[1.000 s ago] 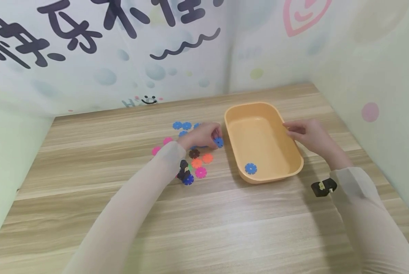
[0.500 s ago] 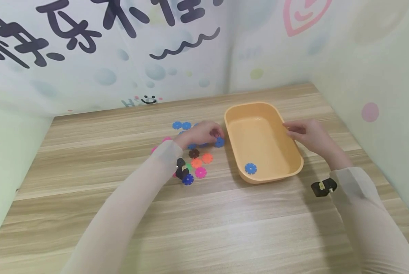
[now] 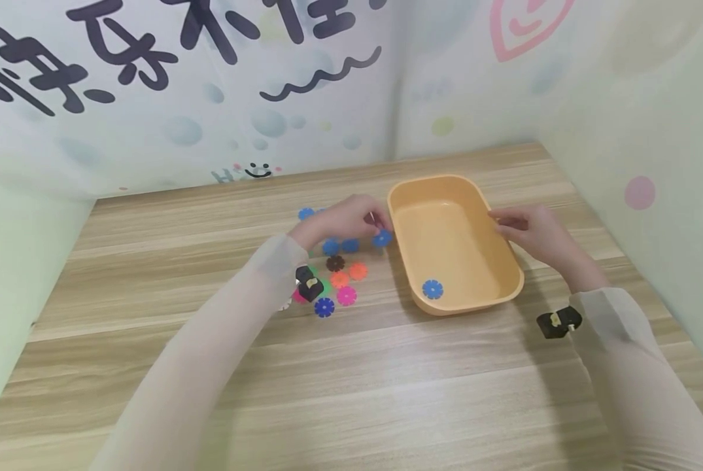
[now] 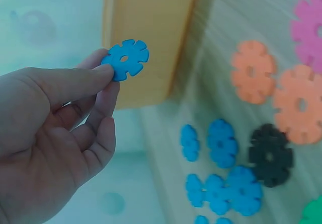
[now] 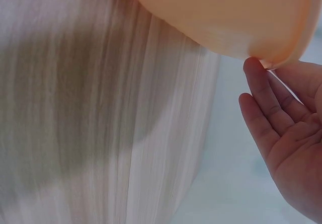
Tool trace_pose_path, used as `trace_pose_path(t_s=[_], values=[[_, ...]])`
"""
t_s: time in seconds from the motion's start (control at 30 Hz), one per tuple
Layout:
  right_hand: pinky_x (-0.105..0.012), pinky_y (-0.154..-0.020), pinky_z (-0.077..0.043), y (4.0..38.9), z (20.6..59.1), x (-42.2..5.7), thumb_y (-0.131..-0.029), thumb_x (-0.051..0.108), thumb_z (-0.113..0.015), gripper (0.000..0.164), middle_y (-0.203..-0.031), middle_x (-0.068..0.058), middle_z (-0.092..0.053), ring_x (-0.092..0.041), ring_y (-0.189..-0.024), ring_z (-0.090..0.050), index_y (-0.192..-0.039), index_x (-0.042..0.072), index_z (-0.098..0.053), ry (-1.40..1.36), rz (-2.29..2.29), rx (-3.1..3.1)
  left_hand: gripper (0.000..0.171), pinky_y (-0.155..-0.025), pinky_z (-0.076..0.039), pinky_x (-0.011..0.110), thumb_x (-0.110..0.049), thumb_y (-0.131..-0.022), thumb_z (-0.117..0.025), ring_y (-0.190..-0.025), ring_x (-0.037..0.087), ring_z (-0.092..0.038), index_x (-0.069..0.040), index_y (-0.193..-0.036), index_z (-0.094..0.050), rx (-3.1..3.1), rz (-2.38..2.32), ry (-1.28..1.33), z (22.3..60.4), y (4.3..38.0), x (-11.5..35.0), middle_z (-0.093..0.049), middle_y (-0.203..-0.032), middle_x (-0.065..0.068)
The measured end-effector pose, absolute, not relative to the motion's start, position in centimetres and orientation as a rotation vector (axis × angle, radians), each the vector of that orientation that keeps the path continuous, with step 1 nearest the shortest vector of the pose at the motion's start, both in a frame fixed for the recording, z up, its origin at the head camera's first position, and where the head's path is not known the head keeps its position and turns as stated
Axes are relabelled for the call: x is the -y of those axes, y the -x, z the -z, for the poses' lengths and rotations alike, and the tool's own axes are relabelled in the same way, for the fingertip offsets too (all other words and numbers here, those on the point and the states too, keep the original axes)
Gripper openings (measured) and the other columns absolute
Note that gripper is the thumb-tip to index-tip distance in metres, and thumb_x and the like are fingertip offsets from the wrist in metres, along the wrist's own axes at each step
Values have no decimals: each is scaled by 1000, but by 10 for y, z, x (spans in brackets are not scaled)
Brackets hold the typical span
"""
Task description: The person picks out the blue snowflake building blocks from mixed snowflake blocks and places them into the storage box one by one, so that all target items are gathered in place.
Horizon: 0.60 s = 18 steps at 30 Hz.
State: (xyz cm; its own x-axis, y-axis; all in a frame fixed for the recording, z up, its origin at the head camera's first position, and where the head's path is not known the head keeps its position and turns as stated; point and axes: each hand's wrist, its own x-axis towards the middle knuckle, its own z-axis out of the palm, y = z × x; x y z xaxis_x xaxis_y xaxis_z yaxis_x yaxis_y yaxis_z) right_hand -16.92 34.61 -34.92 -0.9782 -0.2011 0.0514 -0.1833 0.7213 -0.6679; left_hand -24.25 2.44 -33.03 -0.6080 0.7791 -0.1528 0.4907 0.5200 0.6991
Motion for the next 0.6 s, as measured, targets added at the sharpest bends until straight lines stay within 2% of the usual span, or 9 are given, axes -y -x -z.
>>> trace_pose_path(t_s=[0.23, 0.6], values=[[-7, -63, -44, 171, 350, -347, -87, 0, -59, 31, -111, -31, -56, 14, -77, -52, -117, -10, -57, 322, 1105, -2890, 18, -76, -45, 17, 6, -88, -55, -88, 14, -55, 0, -101, -66, -2233, -888, -1125, 314, 238, -33, -62, -95, 4], [-7, -63, -44, 172, 351, -348, -87, 0, -59, 31, -111, -31, -56, 14, -77, -51, -116, -10, -57, 333, 1103, -2891, 19, -77, -44, 16, 5, -87, -56, -88, 13, -54, 1, -104, -65, -2142, -914, -1139, 318, 235, -60, -63, -97, 7]])
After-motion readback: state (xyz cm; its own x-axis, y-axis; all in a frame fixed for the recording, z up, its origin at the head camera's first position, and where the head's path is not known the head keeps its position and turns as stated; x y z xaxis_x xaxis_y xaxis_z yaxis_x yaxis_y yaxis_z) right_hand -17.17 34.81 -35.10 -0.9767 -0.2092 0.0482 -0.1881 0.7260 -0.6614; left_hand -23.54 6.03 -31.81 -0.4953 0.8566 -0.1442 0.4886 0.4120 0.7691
